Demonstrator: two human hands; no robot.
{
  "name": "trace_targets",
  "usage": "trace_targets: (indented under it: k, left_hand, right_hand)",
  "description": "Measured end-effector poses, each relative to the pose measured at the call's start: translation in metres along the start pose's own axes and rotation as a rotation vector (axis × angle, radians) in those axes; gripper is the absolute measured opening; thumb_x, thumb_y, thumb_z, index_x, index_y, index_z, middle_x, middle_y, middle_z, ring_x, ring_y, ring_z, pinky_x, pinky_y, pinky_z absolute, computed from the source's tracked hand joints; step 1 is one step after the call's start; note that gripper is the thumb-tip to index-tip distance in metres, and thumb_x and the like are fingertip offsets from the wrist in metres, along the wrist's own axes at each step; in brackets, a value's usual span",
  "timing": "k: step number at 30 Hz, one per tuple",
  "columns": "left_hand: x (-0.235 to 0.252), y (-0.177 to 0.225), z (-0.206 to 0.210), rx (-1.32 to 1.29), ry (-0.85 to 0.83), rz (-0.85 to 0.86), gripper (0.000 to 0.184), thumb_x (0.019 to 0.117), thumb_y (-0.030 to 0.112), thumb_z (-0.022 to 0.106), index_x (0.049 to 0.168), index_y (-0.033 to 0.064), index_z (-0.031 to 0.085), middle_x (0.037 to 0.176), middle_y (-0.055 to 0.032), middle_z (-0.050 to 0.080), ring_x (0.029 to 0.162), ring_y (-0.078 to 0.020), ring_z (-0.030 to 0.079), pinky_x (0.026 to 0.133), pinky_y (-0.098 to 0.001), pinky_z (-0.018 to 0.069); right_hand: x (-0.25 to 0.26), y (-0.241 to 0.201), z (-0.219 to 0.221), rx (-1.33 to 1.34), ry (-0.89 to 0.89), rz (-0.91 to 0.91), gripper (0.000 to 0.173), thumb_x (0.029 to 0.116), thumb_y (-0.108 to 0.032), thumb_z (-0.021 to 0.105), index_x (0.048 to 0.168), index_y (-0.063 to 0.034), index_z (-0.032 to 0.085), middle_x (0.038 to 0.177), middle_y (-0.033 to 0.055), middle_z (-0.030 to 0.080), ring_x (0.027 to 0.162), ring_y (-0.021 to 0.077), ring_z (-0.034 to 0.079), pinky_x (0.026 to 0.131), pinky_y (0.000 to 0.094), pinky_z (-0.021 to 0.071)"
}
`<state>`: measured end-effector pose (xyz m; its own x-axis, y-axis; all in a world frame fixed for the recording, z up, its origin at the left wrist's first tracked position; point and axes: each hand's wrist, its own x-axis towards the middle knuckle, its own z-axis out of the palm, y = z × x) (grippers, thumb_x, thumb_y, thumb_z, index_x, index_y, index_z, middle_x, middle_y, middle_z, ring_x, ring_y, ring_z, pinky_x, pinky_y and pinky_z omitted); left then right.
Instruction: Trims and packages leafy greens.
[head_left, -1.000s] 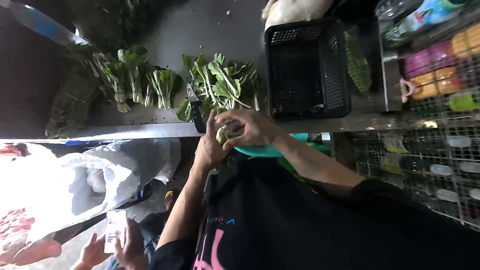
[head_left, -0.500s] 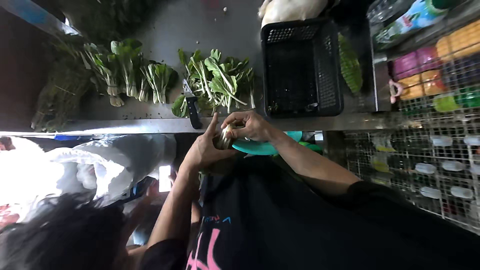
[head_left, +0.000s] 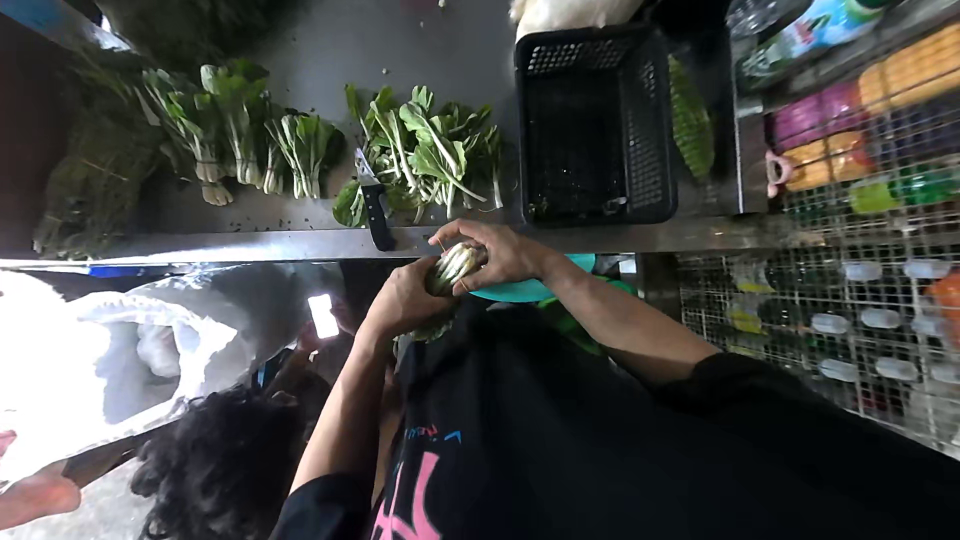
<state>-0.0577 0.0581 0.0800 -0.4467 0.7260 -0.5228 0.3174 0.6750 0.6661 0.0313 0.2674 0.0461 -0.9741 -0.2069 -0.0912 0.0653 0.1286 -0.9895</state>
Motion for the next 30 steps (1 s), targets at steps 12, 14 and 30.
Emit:
trace_targets:
  k: [12,14,30]
  left_hand:
    - [0.011,-0.025,-0.003,-0.414,0.158,-0.153,0.034,0.0844,0.028,0.08,0.113,0.012,0.07,0.091,-0.0097,0.072,0.08,-0.0227,0.07,0.072,-0.049,0.0583]
    - [0.012,-0.029,-0.005,-0.58,0.148,-0.159,0.029,0.0908,0.025,0.074,0.114,0.0091,0.07,0.091,-0.0092,0.073,0.077,-0.0195,0.07,0.07,-0.0423,0.059]
    - [0.009,-0.029,-0.004,-1.118,0.153,0.109,0.033,0.0923,0.019,0.058,0.123,0.0072,0.059,0.092,-0.0057,0.073,0.078,-0.0135,0.072,0.071,-0.0332,0.0629]
  right_hand:
    - [-0.015,-0.001,0.003,-0.001,0.043,0.058,0.014,0.0955,-0.019,0.068,0.097,-0.0062,0.073,0.078,-0.0008,0.068,0.068,0.0043,0.062,0.064,0.0244,0.0532]
    - [-0.016,-0.012,0.007,-0.052,0.049,-0.007,0.014,0.095,-0.02,0.067,0.095,-0.0087,0.073,0.076,-0.0027,0.067,0.066,0.0037,0.06,0.06,0.0229,0.0519]
    - [-0.001,0.024,-0.021,0.643,0.147,0.346,0.016,0.0981,-0.018,0.049,0.086,-0.0172,0.059,0.061,-0.0103,0.044,0.046,-0.0014,0.037,0.043,0.0149,0.0327]
